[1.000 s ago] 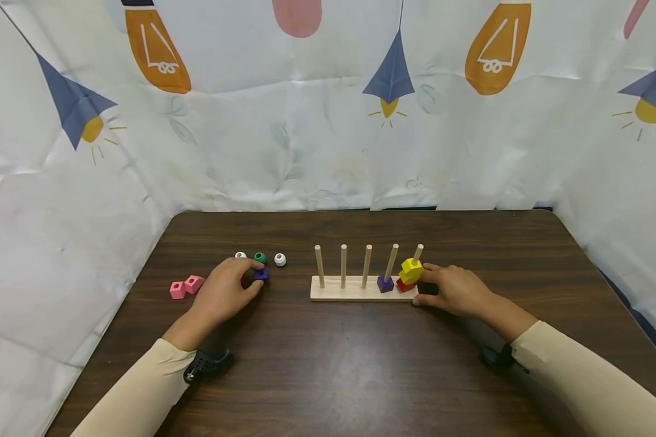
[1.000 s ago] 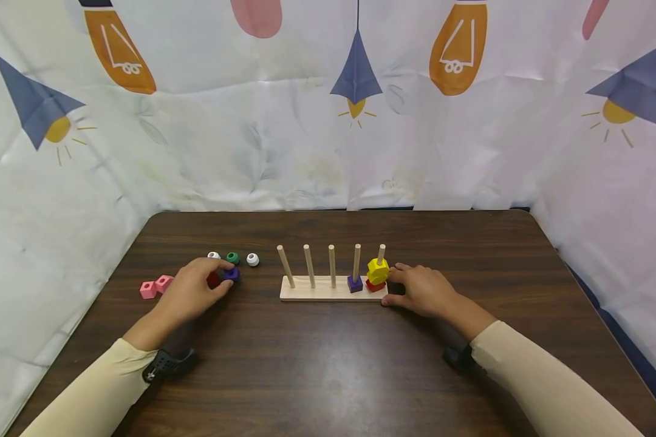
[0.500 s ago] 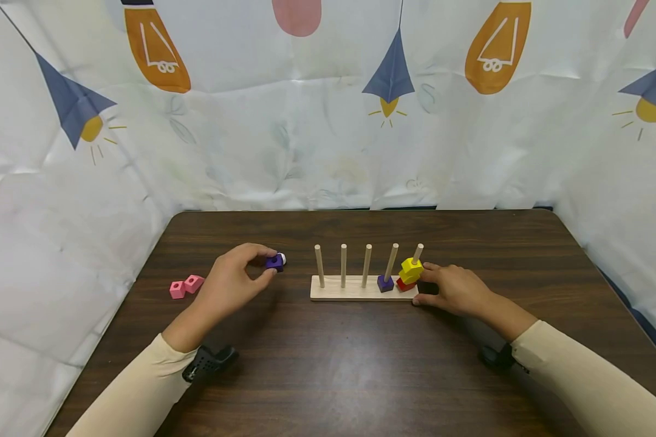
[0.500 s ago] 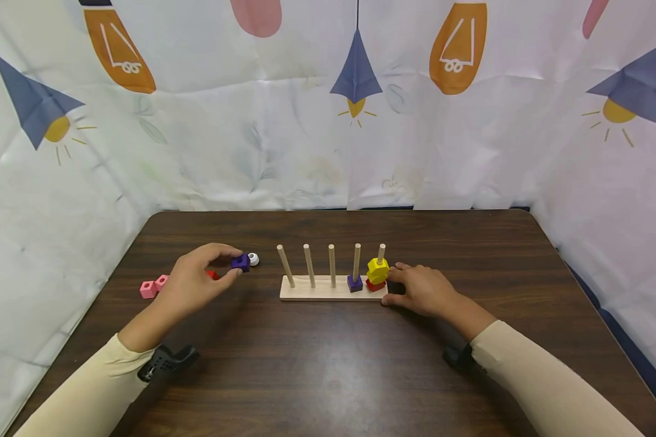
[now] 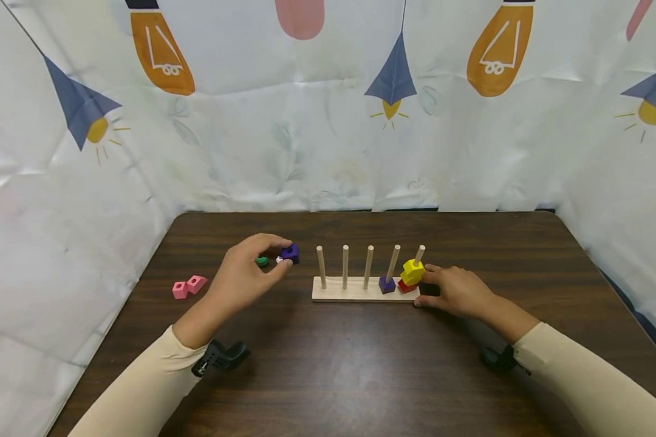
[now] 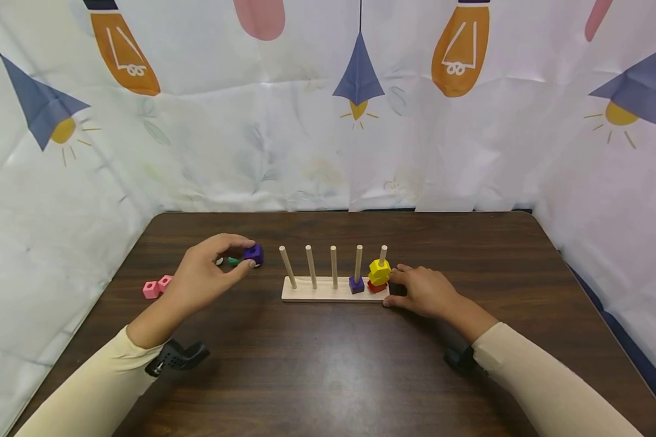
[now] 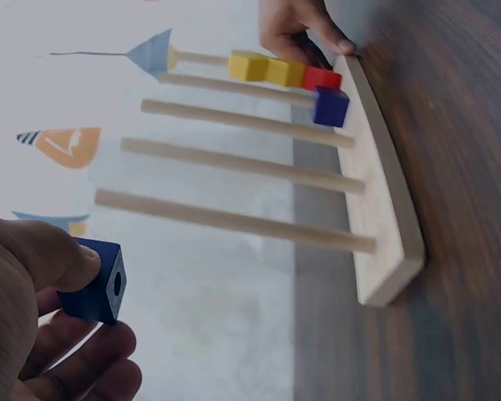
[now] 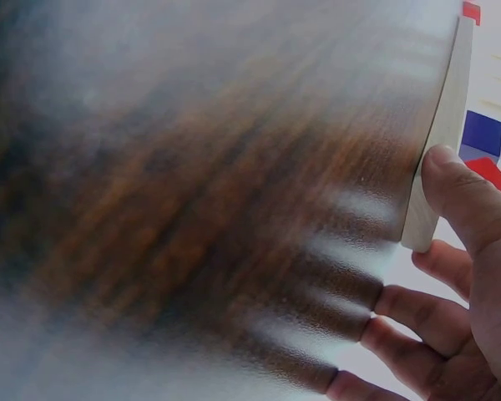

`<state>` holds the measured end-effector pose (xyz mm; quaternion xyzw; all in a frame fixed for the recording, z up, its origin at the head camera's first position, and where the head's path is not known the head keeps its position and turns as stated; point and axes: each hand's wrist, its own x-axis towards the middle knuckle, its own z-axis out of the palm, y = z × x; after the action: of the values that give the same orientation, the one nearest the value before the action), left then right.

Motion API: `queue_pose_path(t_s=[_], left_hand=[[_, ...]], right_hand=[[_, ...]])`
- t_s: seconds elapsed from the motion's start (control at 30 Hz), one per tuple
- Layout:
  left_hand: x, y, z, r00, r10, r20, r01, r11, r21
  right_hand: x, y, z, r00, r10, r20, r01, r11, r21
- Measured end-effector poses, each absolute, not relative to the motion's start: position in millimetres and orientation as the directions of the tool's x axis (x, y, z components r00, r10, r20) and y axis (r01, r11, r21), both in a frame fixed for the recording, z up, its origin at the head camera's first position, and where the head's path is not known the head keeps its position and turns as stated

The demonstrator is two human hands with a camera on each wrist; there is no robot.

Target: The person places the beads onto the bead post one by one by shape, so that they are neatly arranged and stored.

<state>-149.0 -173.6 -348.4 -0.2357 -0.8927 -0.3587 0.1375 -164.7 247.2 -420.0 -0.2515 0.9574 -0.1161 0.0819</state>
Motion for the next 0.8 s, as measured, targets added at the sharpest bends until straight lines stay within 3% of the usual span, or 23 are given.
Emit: queue_pose_path(t_s=[0.57,0.8], left_hand=[[-153,-141,-331,-0.776,0.338,0.532,0.628,0.487,0.607],[-155,-126,-326,-0.769,0.354,0.533,0.637,0.491,0.594]], right_hand=[[-165,248,-419,-0.854,-0.514,-0.080,-0.478,0.836,-0.270],[-165,248,-420,-0.857,-0.507,-0.091,-0.468,0.841,-0.273]])
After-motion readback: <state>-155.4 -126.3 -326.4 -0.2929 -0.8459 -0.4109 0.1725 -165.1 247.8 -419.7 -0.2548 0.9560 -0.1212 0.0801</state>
